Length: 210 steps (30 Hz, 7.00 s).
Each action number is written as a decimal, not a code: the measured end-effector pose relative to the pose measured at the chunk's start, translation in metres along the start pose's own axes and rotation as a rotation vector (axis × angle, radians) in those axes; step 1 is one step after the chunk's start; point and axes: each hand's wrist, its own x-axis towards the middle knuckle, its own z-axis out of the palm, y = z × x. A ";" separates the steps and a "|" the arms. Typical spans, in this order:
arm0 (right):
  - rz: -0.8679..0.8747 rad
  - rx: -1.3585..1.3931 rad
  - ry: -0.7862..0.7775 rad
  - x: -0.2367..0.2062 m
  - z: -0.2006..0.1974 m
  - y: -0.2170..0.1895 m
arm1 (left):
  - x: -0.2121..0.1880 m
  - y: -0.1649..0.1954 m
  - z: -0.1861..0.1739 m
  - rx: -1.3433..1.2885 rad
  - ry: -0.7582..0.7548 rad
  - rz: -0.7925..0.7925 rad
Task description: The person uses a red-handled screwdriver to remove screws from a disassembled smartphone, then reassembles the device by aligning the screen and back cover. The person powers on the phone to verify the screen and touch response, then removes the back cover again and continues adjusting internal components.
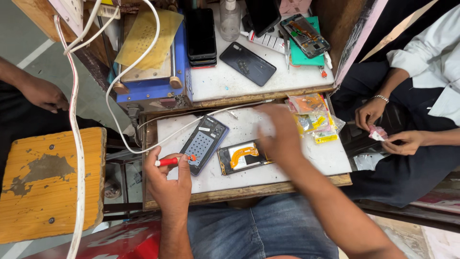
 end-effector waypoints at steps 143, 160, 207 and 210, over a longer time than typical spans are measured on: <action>0.298 0.160 -0.292 -0.129 -0.077 0.045 | -0.070 0.095 0.125 0.086 -0.700 0.659; 0.242 0.109 -0.382 -0.126 -0.087 0.038 | -0.070 0.099 0.125 0.131 -0.705 0.566; 0.158 -0.003 -0.408 -0.116 -0.088 0.023 | -0.072 0.077 0.109 0.047 -0.383 0.427; 0.072 -0.088 -0.431 -0.112 -0.088 0.017 | -0.072 0.071 0.102 0.065 -0.375 0.365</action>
